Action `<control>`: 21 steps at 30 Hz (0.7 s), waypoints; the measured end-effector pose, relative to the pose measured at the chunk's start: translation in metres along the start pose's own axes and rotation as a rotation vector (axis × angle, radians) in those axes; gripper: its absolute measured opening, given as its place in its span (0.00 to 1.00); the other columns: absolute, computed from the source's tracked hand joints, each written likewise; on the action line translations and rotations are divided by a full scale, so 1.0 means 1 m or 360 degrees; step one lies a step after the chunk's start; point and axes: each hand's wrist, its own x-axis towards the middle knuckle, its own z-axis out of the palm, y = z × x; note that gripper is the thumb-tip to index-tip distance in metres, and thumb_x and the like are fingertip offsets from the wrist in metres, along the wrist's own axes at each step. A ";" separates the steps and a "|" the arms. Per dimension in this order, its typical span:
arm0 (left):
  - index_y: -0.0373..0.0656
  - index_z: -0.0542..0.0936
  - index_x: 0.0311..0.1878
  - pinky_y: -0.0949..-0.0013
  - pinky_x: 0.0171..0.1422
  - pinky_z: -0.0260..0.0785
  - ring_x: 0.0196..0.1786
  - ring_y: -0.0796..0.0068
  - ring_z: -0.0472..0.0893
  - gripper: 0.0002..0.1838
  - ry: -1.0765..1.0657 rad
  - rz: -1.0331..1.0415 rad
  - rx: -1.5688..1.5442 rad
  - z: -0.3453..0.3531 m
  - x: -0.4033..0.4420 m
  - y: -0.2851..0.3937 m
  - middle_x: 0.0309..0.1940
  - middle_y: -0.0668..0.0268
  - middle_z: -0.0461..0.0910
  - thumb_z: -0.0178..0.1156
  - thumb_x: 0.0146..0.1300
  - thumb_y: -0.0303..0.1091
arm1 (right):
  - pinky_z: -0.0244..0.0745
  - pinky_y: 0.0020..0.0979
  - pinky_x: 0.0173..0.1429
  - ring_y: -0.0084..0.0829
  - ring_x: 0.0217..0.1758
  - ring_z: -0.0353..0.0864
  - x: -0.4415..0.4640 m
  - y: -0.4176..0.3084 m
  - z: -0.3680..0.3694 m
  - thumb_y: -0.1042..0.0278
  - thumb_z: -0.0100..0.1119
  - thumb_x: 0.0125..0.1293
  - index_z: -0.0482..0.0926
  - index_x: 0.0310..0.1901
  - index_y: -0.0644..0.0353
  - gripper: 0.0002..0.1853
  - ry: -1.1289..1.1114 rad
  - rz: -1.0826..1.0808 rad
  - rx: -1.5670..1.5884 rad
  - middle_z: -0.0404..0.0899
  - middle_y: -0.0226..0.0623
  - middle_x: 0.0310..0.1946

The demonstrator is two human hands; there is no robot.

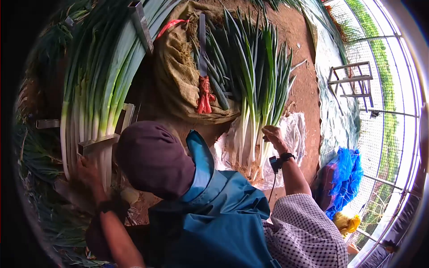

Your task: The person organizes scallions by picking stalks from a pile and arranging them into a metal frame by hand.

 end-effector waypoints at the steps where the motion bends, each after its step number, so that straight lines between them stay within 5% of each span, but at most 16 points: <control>1: 0.34 0.80 0.57 0.53 0.55 0.73 0.50 0.45 0.82 0.20 -0.0034 0.0034 0.0049 -0.003 0.002 -0.002 0.48 0.45 0.83 0.49 0.77 0.41 | 0.81 0.27 0.27 0.25 0.25 0.83 0.013 0.007 0.012 0.58 0.69 0.65 0.80 0.52 0.67 0.22 -0.0030 -0.0042 -0.0076 0.82 0.34 0.29; 2: 0.35 0.80 0.57 0.53 0.54 0.73 0.50 0.46 0.82 0.20 -0.0057 0.0055 0.0093 -0.006 0.004 -0.003 0.48 0.45 0.83 0.49 0.77 0.40 | 0.80 0.27 0.27 0.25 0.25 0.83 0.027 0.009 0.026 0.57 0.71 0.64 0.79 0.53 0.68 0.24 -0.0063 -0.0101 -0.0157 0.81 0.33 0.27; 3: 0.35 0.80 0.57 0.53 0.54 0.73 0.50 0.45 0.83 0.19 -0.0085 0.0069 0.0083 -0.005 0.005 -0.003 0.48 0.45 0.83 0.49 0.77 0.40 | 0.78 0.27 0.24 0.25 0.22 0.81 0.026 -0.002 0.042 0.59 0.70 0.64 0.81 0.43 0.65 0.17 0.0043 -0.0087 -0.0151 0.80 0.33 0.26; 6: 0.36 0.81 0.57 0.52 0.53 0.73 0.50 0.45 0.83 0.19 -0.0141 0.0067 0.0045 -0.011 0.006 -0.003 0.48 0.46 0.84 0.49 0.77 0.40 | 0.76 0.32 0.23 0.26 0.21 0.81 0.052 -0.008 0.064 0.55 0.73 0.59 0.81 0.34 0.62 0.17 0.0062 -0.0154 -0.0908 0.78 0.33 0.21; 10: 0.37 0.80 0.59 0.51 0.56 0.73 0.52 0.46 0.83 0.19 -0.0189 -0.0086 -0.0091 -0.015 0.001 0.007 0.50 0.46 0.83 0.49 0.77 0.40 | 0.68 0.27 0.21 0.21 0.18 0.73 0.050 -0.026 0.025 0.60 0.64 0.67 0.81 0.33 0.63 0.13 -0.0100 -0.0466 -0.0376 0.78 0.29 0.21; 14: 0.38 0.80 0.59 0.54 0.60 0.72 0.55 0.48 0.82 0.20 -0.0014 -0.0055 0.0252 0.015 0.003 -0.012 0.53 0.47 0.83 0.49 0.76 0.41 | 0.72 0.25 0.27 0.19 0.25 0.77 0.018 -0.111 -0.022 0.57 0.60 0.73 0.81 0.35 0.63 0.16 -0.0289 -0.0548 0.0034 0.82 0.32 0.26; 15: 0.41 0.77 0.65 0.51 0.66 0.69 0.65 0.49 0.77 0.23 -0.0248 -0.0090 0.0000 0.013 0.007 -0.017 0.63 0.50 0.78 0.48 0.76 0.43 | 0.72 0.25 0.29 0.19 0.25 0.77 0.020 -0.123 -0.027 0.56 0.60 0.73 0.81 0.37 0.63 0.16 -0.0255 -0.0597 0.0116 0.83 0.32 0.29; 17: 0.44 0.73 0.69 0.47 0.68 0.66 0.68 0.48 0.73 0.25 -0.0217 0.0448 0.0435 0.020 -0.001 -0.019 0.67 0.52 0.73 0.47 0.75 0.45 | 0.74 0.26 0.31 0.22 0.28 0.80 0.010 -0.164 -0.030 0.56 0.62 0.72 0.81 0.39 0.62 0.15 -0.0208 -0.0593 0.0308 0.84 0.32 0.30; 19: 0.43 0.71 0.69 0.44 0.67 0.65 0.66 0.50 0.72 0.25 -0.0033 0.0595 0.0777 0.053 -0.027 -0.047 0.66 0.54 0.73 0.51 0.73 0.42 | 0.76 0.27 0.32 0.23 0.29 0.81 0.002 -0.212 -0.015 0.56 0.64 0.71 0.81 0.41 0.62 0.15 -0.0186 -0.0639 0.0498 0.83 0.32 0.31; 21: 0.38 0.73 0.64 0.49 0.64 0.66 0.62 0.54 0.75 0.22 -0.0093 0.0263 0.0164 0.053 -0.031 -0.038 0.59 0.54 0.77 0.57 0.69 0.33 | 0.76 0.26 0.32 0.24 0.30 0.81 0.021 -0.256 0.000 0.57 0.63 0.72 0.80 0.42 0.62 0.14 -0.0196 -0.0868 0.0616 0.83 0.34 0.33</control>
